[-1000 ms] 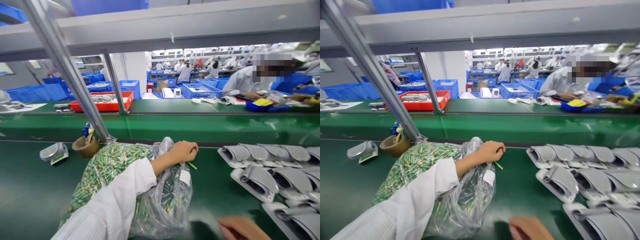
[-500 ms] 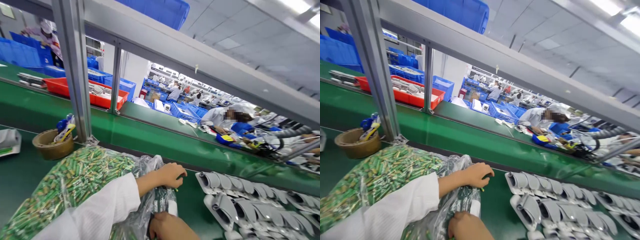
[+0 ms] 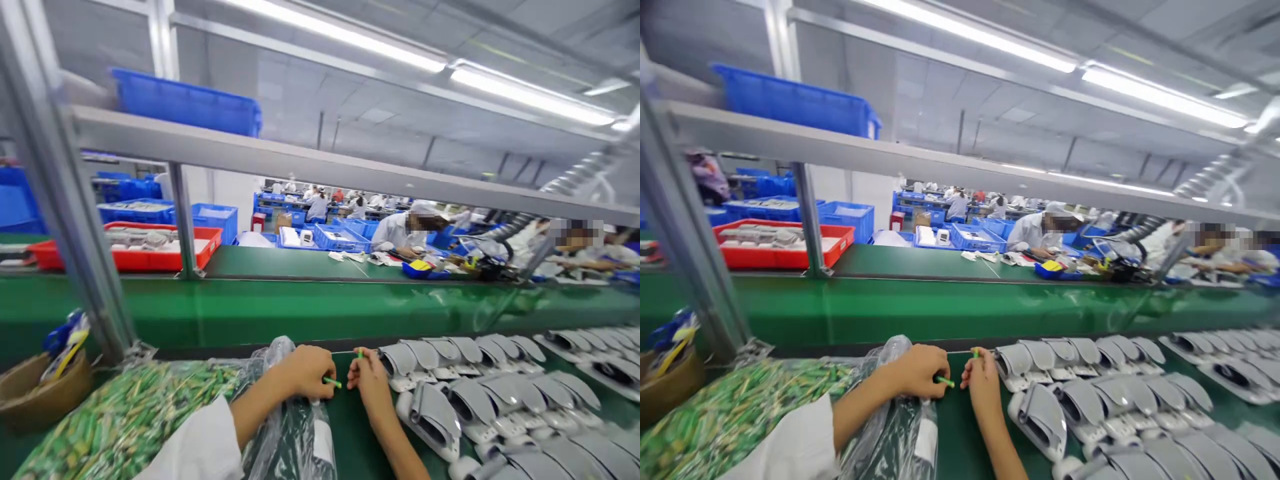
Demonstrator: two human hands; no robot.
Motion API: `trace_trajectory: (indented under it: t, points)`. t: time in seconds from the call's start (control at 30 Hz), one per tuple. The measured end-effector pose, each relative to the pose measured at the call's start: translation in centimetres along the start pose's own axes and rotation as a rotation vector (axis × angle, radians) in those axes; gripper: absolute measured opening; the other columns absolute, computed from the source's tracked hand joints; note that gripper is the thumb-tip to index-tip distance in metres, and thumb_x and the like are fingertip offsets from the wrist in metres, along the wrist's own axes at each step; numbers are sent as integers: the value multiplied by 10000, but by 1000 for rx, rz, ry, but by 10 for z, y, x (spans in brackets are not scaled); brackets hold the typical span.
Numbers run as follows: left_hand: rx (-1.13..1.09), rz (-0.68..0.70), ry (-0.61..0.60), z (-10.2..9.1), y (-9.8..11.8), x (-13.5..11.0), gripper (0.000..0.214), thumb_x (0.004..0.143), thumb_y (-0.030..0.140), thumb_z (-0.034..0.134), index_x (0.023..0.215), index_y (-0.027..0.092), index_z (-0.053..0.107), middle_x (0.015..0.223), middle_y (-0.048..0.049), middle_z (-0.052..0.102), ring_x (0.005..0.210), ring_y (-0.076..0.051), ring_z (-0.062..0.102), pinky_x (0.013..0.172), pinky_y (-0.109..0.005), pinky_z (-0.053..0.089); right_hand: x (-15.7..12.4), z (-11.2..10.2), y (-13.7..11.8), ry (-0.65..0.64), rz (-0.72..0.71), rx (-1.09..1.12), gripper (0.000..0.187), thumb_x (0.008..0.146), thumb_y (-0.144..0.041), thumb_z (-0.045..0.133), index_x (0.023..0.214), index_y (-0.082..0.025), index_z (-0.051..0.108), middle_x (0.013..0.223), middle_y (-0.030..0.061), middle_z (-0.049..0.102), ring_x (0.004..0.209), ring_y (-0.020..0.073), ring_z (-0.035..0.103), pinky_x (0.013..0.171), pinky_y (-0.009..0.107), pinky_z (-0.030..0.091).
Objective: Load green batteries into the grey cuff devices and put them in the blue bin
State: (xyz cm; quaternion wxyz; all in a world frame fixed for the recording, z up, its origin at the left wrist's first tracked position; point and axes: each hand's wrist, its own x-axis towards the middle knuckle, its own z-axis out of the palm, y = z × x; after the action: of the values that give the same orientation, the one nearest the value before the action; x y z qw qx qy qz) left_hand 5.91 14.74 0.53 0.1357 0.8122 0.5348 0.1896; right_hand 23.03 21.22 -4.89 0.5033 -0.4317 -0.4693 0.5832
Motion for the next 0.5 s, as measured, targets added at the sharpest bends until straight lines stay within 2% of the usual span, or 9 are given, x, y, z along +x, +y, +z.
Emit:
trace_trajectory:
  t: [0.1, 0.23, 0.3, 0.4, 0.5]
  points:
    - [-78, -25, 170, 1, 12, 8, 166, 852, 223, 638, 934, 228, 782, 950, -42, 739, 867, -200, 686, 795, -283, 514, -4, 9, 11, -12, 44, 65, 436, 664, -561, 665, 921, -249, 501, 522, -98, 556, 345, 106, 449, 333, 212, 295]
    - [-300, -135, 248, 3, 21, 30, 337, 868, 236, 593, 1192, 226, 685, 1042, -46, 752, 768, -168, 671, 711, -273, 525, 2, 23, 8, -17, 126, 256, 457, 643, -655, 619, 808, -255, 474, 425, -105, 454, 287, 91, 354, 309, 192, 180]
    - [-369, -170, 278, 1, 27, 41, 324, 881, 251, 576, 1196, 224, 647, 1057, -49, 762, 784, -175, 694, 706, -279, 536, 8, 23, 2, 1, 135, 368, 475, 620, -660, 622, 807, -249, 474, 476, -92, 491, 325, 70, 360, 339, 175, 171]
    - [-296, -117, 233, -3, 39, 55, 150, 893, 258, 566, 1011, 227, 652, 937, -40, 758, 853, -204, 714, 767, -305, 538, 13, 17, -6, 18, 138, 503, 503, 599, -654, 640, 839, -239, 488, 560, -81, 534, 386, 57, 397, 386, 168, 195]
    - [-149, -72, 234, -3, 53, 68, 237, 897, 239, 539, 1103, 235, 656, 1028, -64, 754, 924, -233, 704, 853, -358, 538, 13, 12, -7, 16, 178, 569, 491, 599, -641, 680, 819, -242, 498, 526, -88, 483, 392, 69, 386, 401, 184, 210]
